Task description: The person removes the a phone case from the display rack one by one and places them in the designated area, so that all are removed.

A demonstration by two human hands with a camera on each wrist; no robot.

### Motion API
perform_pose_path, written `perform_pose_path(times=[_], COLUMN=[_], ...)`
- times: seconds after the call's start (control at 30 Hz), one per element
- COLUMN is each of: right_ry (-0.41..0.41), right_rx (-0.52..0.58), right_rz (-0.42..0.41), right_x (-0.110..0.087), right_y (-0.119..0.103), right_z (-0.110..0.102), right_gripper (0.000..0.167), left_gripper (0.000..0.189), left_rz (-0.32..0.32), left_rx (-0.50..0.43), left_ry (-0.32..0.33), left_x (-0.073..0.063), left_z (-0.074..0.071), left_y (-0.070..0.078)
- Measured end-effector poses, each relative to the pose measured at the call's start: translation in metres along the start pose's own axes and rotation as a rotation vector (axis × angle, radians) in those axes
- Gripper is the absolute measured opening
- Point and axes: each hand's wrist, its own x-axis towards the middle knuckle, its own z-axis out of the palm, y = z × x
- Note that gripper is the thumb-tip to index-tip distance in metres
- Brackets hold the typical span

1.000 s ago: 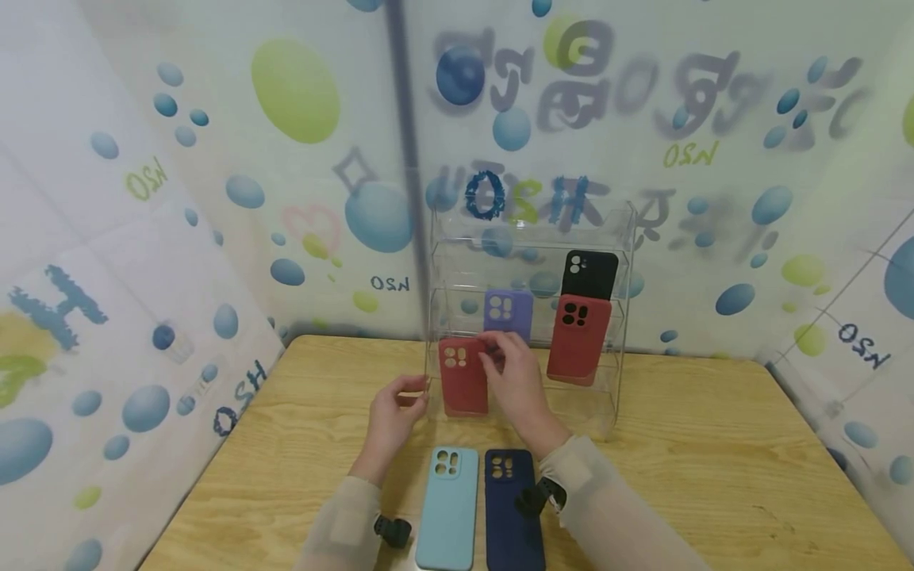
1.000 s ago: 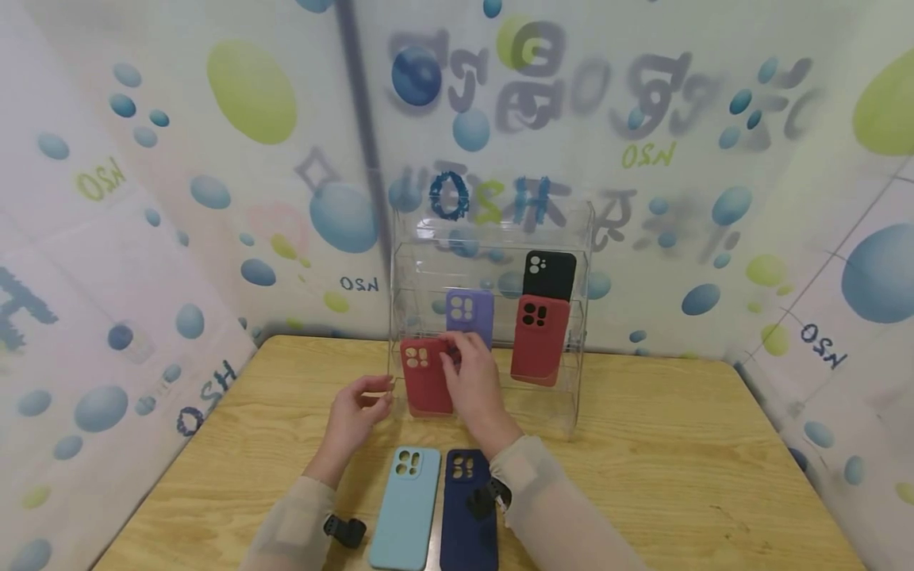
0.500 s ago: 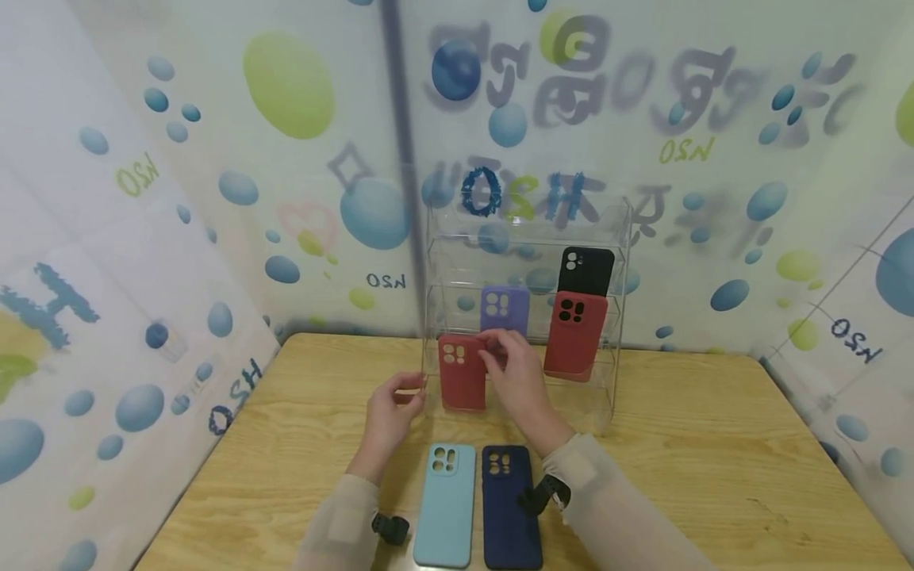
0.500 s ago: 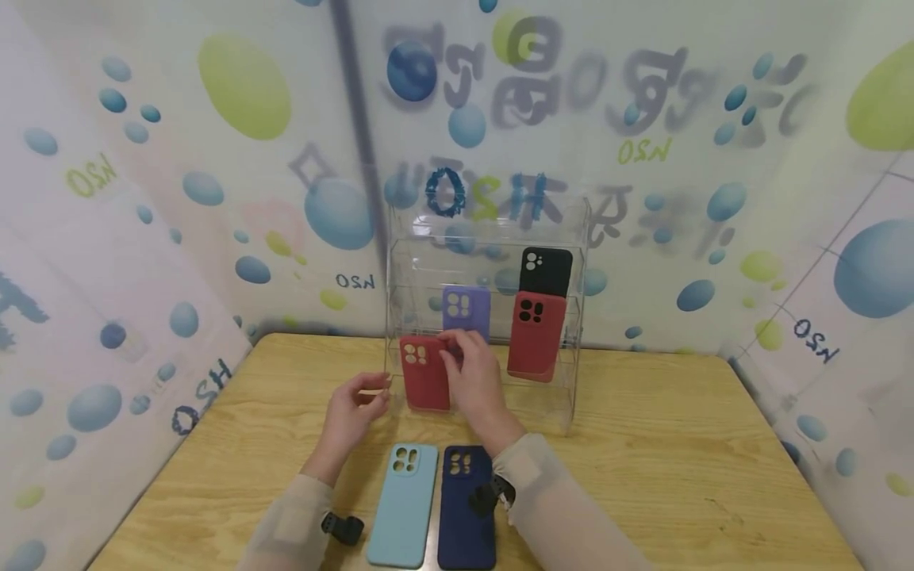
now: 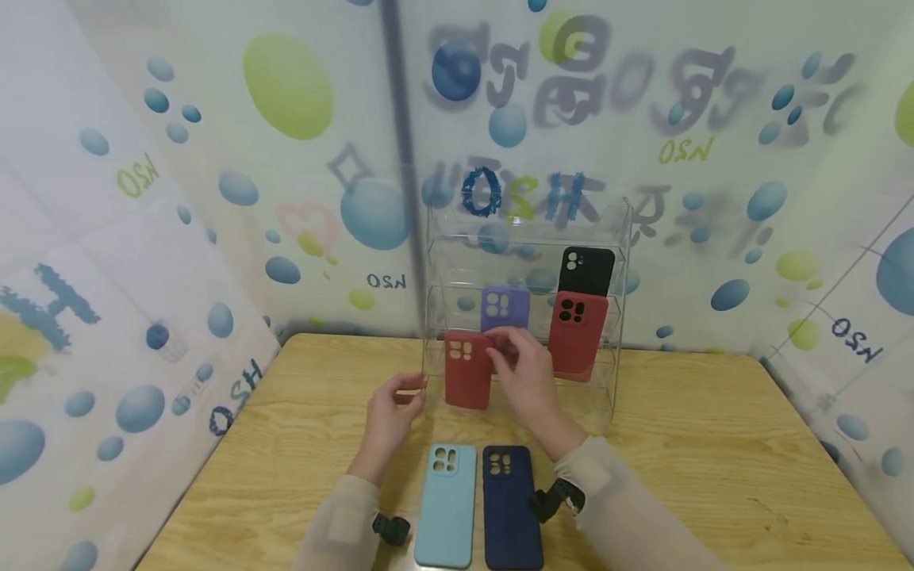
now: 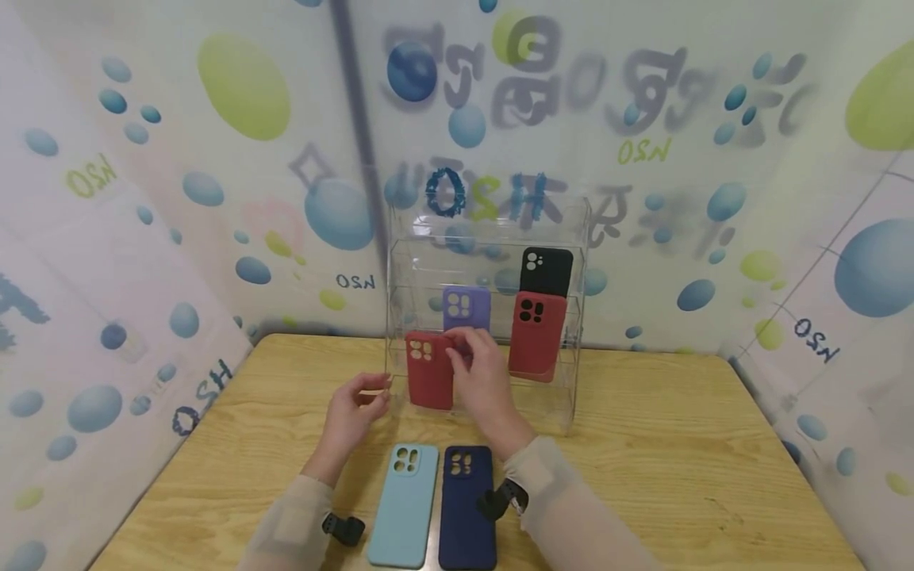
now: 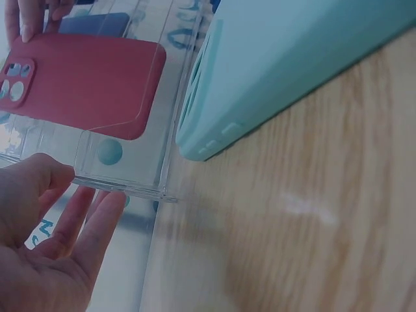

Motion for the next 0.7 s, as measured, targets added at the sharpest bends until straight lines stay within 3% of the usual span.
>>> perform_pose_path(times=[0.2,0.4,0.7], right_ry=[0.028,0.033,0.036], right_rx=[0.012,-0.007,0.011], right_rz=[-0.021,0.019,0.035], right_x=[-0.001,-0.001,-0.003], right_y=[-0.003,-0.004,-0.002], right_z=[-0.01,-0.018,-0.03], right_gripper=[0.019,0.018,0.021], left_gripper=[0.028,0.028,0.027], left_rz=[-0.009,-0.034,-0.014], left_rx=[0.006,0.017,0.016], left_ry=[0.002,-0.002,-0.006], left_x=[-0.002,-0.002,-0.001], left_z=[0.001,0.0,-0.001], left_y=[0.0,0.002,0.003])
